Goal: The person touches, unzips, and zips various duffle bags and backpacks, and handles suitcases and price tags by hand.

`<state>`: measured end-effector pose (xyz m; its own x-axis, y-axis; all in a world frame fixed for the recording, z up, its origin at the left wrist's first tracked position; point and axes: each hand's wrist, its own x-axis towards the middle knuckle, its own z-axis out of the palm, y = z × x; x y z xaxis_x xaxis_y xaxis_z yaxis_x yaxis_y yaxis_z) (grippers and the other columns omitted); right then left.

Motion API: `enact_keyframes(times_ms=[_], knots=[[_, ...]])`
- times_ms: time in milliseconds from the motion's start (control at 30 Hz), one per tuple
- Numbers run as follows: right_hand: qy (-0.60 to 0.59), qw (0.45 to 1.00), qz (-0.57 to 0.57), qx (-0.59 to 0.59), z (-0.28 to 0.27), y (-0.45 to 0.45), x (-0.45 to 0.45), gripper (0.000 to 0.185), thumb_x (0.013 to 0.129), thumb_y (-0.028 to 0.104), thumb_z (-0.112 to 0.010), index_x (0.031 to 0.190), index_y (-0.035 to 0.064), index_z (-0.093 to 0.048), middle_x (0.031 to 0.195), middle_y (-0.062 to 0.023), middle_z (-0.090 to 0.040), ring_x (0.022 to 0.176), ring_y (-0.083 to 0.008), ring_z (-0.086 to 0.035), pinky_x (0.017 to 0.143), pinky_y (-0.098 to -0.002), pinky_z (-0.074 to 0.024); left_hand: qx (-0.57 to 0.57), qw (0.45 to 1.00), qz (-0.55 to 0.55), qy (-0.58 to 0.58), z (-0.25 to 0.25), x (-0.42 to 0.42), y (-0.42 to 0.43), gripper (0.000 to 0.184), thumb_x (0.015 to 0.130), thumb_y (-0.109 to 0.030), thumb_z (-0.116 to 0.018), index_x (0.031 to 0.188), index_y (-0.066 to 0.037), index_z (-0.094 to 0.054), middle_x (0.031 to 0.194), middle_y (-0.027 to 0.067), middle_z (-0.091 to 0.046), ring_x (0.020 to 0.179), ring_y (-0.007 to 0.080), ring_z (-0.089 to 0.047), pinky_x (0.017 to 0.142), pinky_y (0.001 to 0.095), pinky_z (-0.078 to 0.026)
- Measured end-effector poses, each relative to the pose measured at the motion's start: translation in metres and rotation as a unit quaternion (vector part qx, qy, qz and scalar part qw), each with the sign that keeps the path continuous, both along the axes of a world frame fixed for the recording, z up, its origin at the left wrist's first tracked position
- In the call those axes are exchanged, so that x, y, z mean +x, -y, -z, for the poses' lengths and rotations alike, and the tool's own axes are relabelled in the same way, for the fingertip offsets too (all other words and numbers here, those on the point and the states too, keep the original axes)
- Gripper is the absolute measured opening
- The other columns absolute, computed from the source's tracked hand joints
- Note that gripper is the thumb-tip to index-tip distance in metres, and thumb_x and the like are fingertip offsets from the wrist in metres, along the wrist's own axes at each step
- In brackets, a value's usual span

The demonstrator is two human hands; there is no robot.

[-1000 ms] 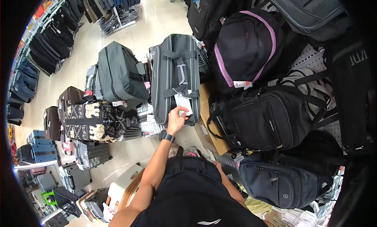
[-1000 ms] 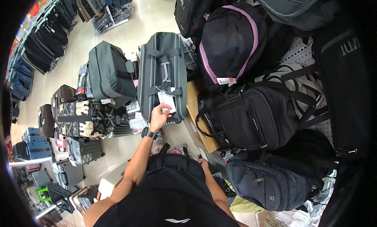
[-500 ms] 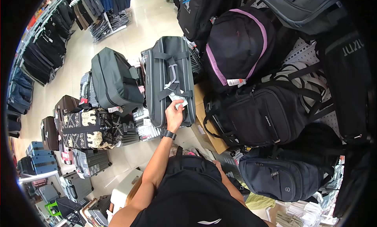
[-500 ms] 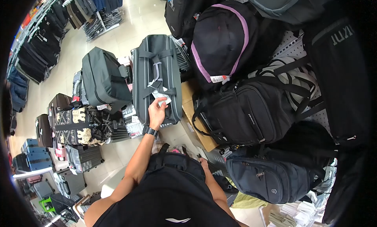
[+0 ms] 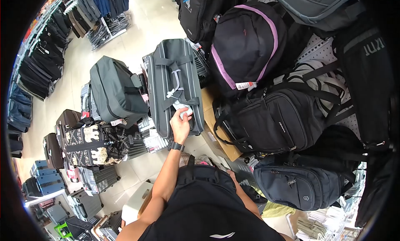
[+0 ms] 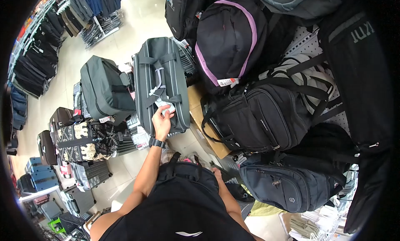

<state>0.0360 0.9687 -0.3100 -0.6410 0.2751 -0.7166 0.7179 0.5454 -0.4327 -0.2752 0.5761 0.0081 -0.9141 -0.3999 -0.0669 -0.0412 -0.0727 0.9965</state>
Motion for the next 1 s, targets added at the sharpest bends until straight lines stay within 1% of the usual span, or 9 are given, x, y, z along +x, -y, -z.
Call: enact_keyframes(times_ms=[100, 300, 467, 567, 667, 700, 767, 867, 1000], knots=[[0.039, 0.999, 0.000, -0.025, 0.017, -0.008, -0.001, 0.042, 0.089, 0.036, -0.080, 0.116, 0.0071, -0.069, 0.104, -0.0130, -0.073, 0.102, -0.0165, -0.063, 0.095, -0.0362, -0.0514, 0.022, 0.999, 0.022, 0.029, -0.004, 0.000, 0.004, 0.024, 0.103, 0.007, -0.058, 0.124, 0.007, -0.069, 0.108, 0.0106, -0.068, 0.094, 0.0167, -0.076, 0.079, 0.0278, -0.065], [0.017, 0.996, 0.048, -0.076, -0.062, 0.012, -0.023, 0.032, 0.093, 0.032, -0.071, 0.111, 0.0056, -0.068, 0.100, -0.0087, -0.067, 0.094, -0.0195, -0.055, 0.090, -0.0350, -0.0483, -0.006, 0.999, 0.033, 0.032, -0.006, 0.003, 0.004, 0.023, 0.104, 0.006, -0.057, 0.124, 0.006, -0.070, 0.105, 0.0085, -0.068, 0.090, 0.0134, -0.074, 0.080, 0.0267, -0.064], [0.073, 0.955, 0.227, -0.175, -0.058, 0.013, -0.035, 0.029, 0.094, 0.028, -0.067, 0.113, 0.0066, -0.068, 0.110, -0.0104, -0.067, 0.105, -0.0205, -0.056, 0.098, -0.0344, -0.0467, -0.004, 1.000, 0.017, 0.009, -0.001, 0.000, 0.004, 0.024, 0.104, 0.006, -0.058, 0.125, 0.007, -0.069, 0.099, 0.0061, -0.066, 0.087, 0.0114, -0.073, 0.078, 0.0252, -0.063], [0.063, 0.983, 0.123, -0.120, -0.061, 0.015, -0.041, 0.028, 0.094, 0.028, -0.067, 0.112, 0.0071, -0.068, 0.110, -0.0099, -0.067, 0.106, -0.0202, -0.056, 0.099, -0.0338, -0.0462, -0.011, 0.999, 0.023, 0.020, -0.007, 0.000, 0.005, 0.023, 0.104, 0.006, -0.057, 0.124, 0.007, -0.069, 0.098, 0.0051, -0.066, 0.086, 0.0114, -0.073, 0.077, 0.0249, -0.062], [0.046, 0.963, 0.168, -0.204, 0.064, -0.027, -0.005, 0.028, 0.094, 0.028, -0.067, 0.111, 0.0061, -0.069, 0.111, -0.0100, -0.068, 0.106, -0.0197, -0.056, 0.099, -0.0335, -0.0455, -0.004, 0.999, 0.030, 0.027, -0.007, 0.000, 0.006, 0.024, 0.104, 0.005, -0.056, 0.124, 0.007, -0.069, 0.102, 0.0088, -0.069, 0.085, 0.0129, -0.074, 0.077, 0.0266, -0.062], [0.046, 0.963, 0.168, -0.204, 0.062, -0.024, -0.006, 0.028, 0.094, 0.028, -0.067, 0.111, 0.0061, -0.069, 0.111, -0.0100, -0.068, 0.106, -0.0197, -0.056, 0.099, -0.0335, -0.0455, 0.003, 0.999, 0.027, 0.019, -0.006, -0.001, 0.006, 0.024, 0.105, 0.004, -0.056, 0.125, 0.007, -0.069, 0.107, 0.0126, -0.073, 0.085, 0.0140, -0.074, 0.077, 0.0283, -0.063], [0.074, 0.996, 0.035, -0.040, 0.020, 0.000, -0.025, 0.032, 0.095, 0.029, -0.066, 0.117, 0.0052, -0.070, 0.115, -0.0121, -0.069, 0.107, -0.0205, -0.057, 0.102, -0.0343, -0.0451, -0.009, 0.999, 0.035, 0.035, -0.012, -0.002, 0.008, 0.023, 0.104, 0.006, -0.056, 0.124, 0.007, -0.069, 0.104, 0.0094, -0.070, 0.086, 0.0135, -0.074, 0.078, 0.0268, -0.063], [0.069, 0.995, 0.048, -0.054, -0.088, 0.030, -0.055, 0.035, 0.096, 0.030, -0.063, 0.121, 0.0070, -0.071, 0.119, -0.0149, -0.070, 0.109, -0.0213, -0.058, 0.104, -0.0354, -0.0448, -0.008, 0.998, 0.042, 0.040, -0.010, -0.003, 0.008, 0.023, 0.104, 0.007, -0.056, 0.123, 0.007, -0.069, 0.102, 0.0067, -0.068, 0.089, 0.0136, -0.075, 0.080, 0.0258, -0.063], [0.094, 0.988, 0.099, -0.073, -0.051, 0.025, -0.048, 0.037, 0.096, 0.032, -0.062, 0.123, 0.0078, -0.071, 0.121, -0.0182, -0.071, 0.114, -0.0241, -0.060, 0.106, -0.0366, -0.0448, 0.004, 0.998, 0.058, 0.039, -0.005, -0.005, 0.010, 0.023, 0.104, 0.007, -0.056, 0.123, 0.007, -0.069, 0.107, 0.0090, -0.069, 0.093, 0.0153, -0.076, 0.081, 0.0275, -0.064]])
